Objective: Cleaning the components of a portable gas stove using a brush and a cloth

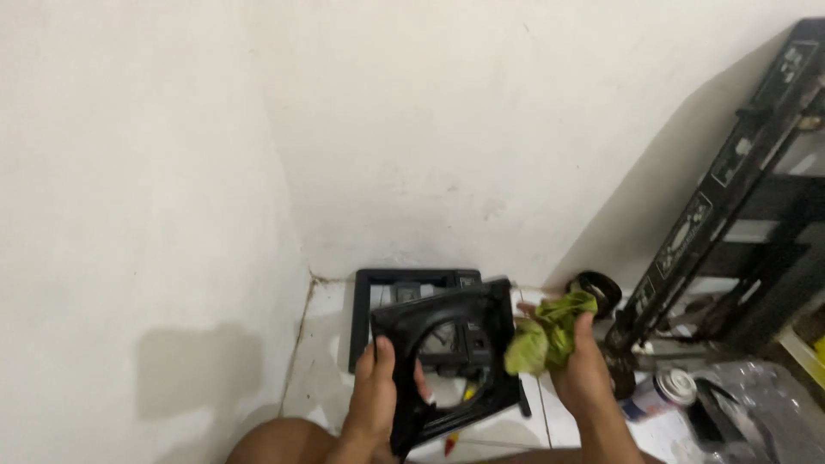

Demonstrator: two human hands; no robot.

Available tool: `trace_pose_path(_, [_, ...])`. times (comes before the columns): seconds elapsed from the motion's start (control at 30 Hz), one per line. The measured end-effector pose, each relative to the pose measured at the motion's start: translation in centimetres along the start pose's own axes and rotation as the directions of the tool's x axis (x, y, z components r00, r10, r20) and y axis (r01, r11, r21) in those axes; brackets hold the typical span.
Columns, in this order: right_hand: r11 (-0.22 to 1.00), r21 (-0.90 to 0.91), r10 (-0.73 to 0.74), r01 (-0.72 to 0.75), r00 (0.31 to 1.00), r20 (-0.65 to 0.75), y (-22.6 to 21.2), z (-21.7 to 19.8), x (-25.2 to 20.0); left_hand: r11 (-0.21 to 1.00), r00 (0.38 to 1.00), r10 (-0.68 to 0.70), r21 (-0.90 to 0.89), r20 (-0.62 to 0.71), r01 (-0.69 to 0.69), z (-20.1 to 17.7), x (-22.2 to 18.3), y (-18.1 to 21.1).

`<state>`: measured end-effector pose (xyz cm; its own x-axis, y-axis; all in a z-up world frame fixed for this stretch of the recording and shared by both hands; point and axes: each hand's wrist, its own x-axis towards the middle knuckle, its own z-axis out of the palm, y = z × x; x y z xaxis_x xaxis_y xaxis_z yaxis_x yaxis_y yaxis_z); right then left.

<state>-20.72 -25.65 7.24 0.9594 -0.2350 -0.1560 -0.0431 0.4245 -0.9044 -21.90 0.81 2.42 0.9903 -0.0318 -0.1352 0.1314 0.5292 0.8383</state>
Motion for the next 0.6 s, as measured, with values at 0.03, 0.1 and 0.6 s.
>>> trace_pose_path(0.03, [1.0,-0.004,0.01,-0.01,1.0,-0.009,0.1,0.3,-0.9,1.0,1.0,-0.014,-0.002,-0.004,0.014,1.0,-1.3,1.6])
trace_pose_path(0.1, [0.985,0.034,-0.174,0.171,0.969,0.177,-0.1,0.9,-1.9,0.992,0.978,-0.11,0.036,-0.175,0.118,3.3,-3.1,4.4])
trace_pose_path(0.6, [0.601,-0.786,0.055,-0.142,0.989,-0.137,-8.7,0.7,8.2,0.971,0.988,0.153,-0.184,-0.028,-0.156,-0.3,4.2,2.5])
